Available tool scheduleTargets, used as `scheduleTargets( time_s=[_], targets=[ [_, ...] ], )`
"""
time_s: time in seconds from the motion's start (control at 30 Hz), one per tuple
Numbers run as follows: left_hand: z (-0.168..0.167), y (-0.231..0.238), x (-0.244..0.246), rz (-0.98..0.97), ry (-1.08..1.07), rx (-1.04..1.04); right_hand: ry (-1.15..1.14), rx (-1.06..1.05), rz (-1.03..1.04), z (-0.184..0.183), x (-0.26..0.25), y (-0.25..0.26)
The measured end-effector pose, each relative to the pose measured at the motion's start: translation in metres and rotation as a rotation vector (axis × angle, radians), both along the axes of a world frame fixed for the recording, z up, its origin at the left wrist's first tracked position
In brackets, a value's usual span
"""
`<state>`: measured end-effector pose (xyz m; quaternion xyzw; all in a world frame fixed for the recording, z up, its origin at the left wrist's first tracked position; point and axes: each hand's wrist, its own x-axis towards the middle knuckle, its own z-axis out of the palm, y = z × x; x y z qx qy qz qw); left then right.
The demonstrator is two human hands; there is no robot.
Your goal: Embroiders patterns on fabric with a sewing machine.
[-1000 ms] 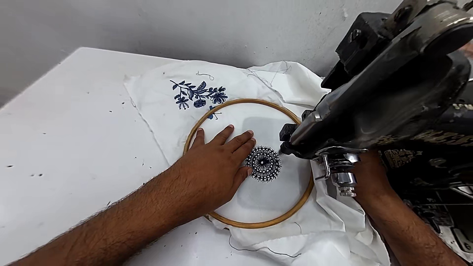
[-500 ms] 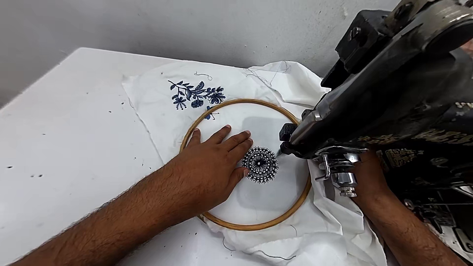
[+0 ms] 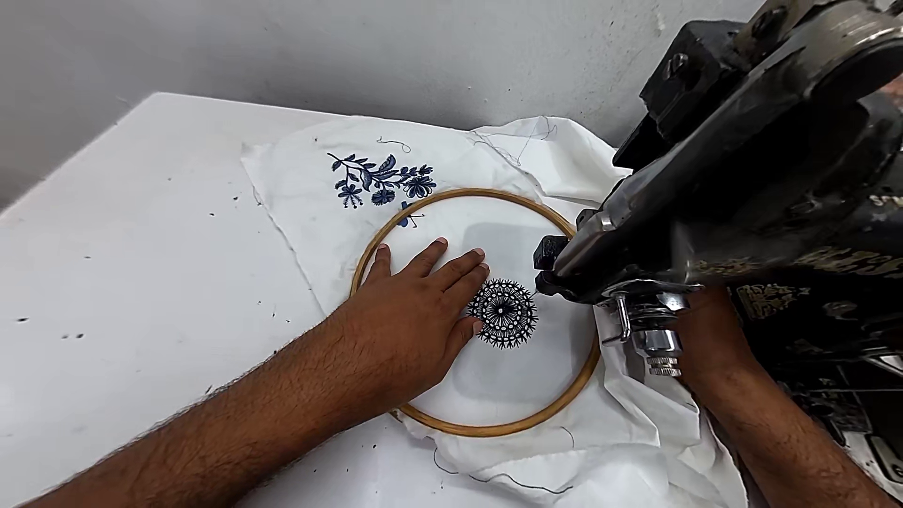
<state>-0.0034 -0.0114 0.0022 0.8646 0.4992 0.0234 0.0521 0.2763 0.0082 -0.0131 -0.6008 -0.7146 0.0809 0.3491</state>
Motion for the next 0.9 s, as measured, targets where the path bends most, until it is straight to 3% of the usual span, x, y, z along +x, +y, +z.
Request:
scheduleTargets(
  time_s=[0.3, 0.63, 0.9],
  targets=[
    [0.001, 0.004, -0.001, 0.009, 0.000, -0.009, 0.150, -0.002, 0.025, -0.006, -0.001, 0.001],
    [0.002, 0.008, -0.001, -0.008, -0.007, -0.026, 0.126, -0.036, 0.003, -0.003, 0.001, 0.004],
    [-0.002, 0.051, -0.028, -0.106, -0.407, 0.079, -0.014, -0.007, -0.005, 0.004, -0.003, 0.003]
  ],
)
